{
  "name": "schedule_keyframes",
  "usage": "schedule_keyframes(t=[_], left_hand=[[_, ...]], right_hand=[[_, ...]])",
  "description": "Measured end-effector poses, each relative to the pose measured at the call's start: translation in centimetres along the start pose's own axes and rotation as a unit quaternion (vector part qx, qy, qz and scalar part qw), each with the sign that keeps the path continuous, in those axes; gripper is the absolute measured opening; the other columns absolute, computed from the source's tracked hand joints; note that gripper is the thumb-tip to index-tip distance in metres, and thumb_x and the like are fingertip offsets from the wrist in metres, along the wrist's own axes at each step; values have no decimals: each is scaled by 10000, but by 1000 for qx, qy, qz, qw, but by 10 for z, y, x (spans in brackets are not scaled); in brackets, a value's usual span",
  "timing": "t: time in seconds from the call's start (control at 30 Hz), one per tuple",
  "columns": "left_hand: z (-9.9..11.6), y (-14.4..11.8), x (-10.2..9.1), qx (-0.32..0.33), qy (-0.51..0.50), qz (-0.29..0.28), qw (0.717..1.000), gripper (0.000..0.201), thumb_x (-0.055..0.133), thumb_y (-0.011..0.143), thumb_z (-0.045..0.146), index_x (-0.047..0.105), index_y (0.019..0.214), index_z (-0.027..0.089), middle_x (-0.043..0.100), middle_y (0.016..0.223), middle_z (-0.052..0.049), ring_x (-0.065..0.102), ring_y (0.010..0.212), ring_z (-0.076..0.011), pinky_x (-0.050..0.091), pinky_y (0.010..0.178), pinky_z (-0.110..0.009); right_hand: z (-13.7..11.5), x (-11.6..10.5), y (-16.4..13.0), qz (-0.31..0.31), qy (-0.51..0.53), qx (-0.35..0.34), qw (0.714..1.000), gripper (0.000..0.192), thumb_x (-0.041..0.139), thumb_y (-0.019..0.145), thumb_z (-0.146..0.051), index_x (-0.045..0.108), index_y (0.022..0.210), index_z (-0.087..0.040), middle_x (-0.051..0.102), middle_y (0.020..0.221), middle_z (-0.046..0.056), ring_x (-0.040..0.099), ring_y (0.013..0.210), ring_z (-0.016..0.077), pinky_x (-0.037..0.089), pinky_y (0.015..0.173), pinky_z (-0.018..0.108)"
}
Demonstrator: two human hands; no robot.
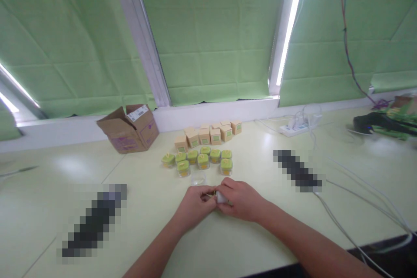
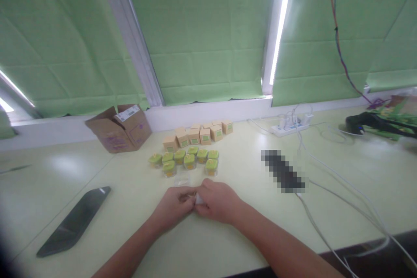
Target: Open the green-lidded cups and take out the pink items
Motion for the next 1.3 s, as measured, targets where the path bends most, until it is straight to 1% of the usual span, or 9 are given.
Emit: schedule_keyframes(t=[0.07, 0.13, 0.2, 0.27, 0.67, 0.83, 1.03, 1.17, 1.3], left_hand=[[-3, 0, 0, -9, -15, 0, 1000, 378, 485, 766, 167, 684, 1086, 144, 706, 771, -24, 614, 653, -155, 474, 602, -243], [-4, 0, 2, -1, -33, -2, 999, 424, 510, 763, 172, 625, 1169, 136, 697, 880, -52, 612, 680, -148, 481, 599, -238], [-2, -1, 3, 31, -34, 5, 999, 499, 551, 719, 140, 581, 1218, 153, 658, 1053, -77, 607, 755, -146, 493, 641, -240], [0, -1, 4, 63, -13, 11, 998, 561, 584, 680, 112, 561, 1236, 184, 622, 1126, -71, 589, 784, -142, 493, 669, -243], [3, 0, 0, 73, 81, 21, 994, 380, 632, 699, 169, 624, 1079, 197, 628, 881, -13, 530, 635, -115, 445, 597, -232], [0, 0, -2, 60, 76, 41, 994, 360, 635, 721, 223, 607, 1078, 186, 630, 859, -14, 542, 628, -115, 460, 605, -236], [-9, 2, -1, 29, 30, 42, 998, 380, 613, 734, 219, 568, 1106, 158, 636, 806, -13, 568, 613, -110, 477, 582, -222], [-11, 2, -4, 31, 48, 52, 997, 382, 613, 727, 209, 582, 1105, 164, 646, 848, -25, 566, 631, -113, 482, 590, -225], [-14, 3, -13, 38, 82, 68, 994, 405, 615, 707, 183, 591, 1111, 176, 656, 936, -39, 558, 660, -118, 496, 638, -242]], right_hand=[[4, -1, -1, 12, 8, 2, 1000, 265, 557, 840, -327, 608, 1035, -154, 601, 944, 77, 601, 822, 188, 495, 732, 295], [8, -3, -1, 27, 27, 4, 999, 288, 576, 833, -315, 592, 1074, -158, 601, 962, 78, 600, 861, 192, 498, 766, 301], [11, -4, -1, 36, 50, 3, 998, 326, 598, 821, -306, 574, 1114, -165, 602, 983, 76, 595, 899, 195, 497, 805, 310], [11, -5, -1, 37, 71, 3, 997, 350, 613, 810, -299, 564, 1132, -171, 600, 1000, 74, 591, 926, 196, 492, 834, 314], [9, -8, -2, 1, 73, 7, 997, 302, 552, 838, -329, 504, 1095, -178, 580, 1062, 81, 573, 940, 206, 469, 812, 327], [12, -10, -2, 23, 88, 18, 996, 294, 540, 842, -333, 484, 1085, -175, 588, 1008, 75, 570, 870, 200, 456, 775, 326], [24, -17, -5, 79, 118, 38, 989, 318, 552, 845, -339, 486, 1114, -182, 586, 1039, 79, 564, 904, 201, 443, 802, 325], [35, -21, -7, 90, 121, 76, 986, 282, 552, 844, -326, 519, 1090, -192, 591, 1021, 70, 569, 885, 193, 441, 800, 316], [41, -20, -8, 75, 113, 93, 986, 277, 538, 848, -303, 536, 1101, -191, 588, 1061, 77, 575, 902, 189, 435, 815, 307]])
Point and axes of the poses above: each hand's wrist, its own y-axis towards the middle knuckle, its own x-axis out of the palm, z = x × y, the point moved 5 cm from there along y, towards the middle knuckle
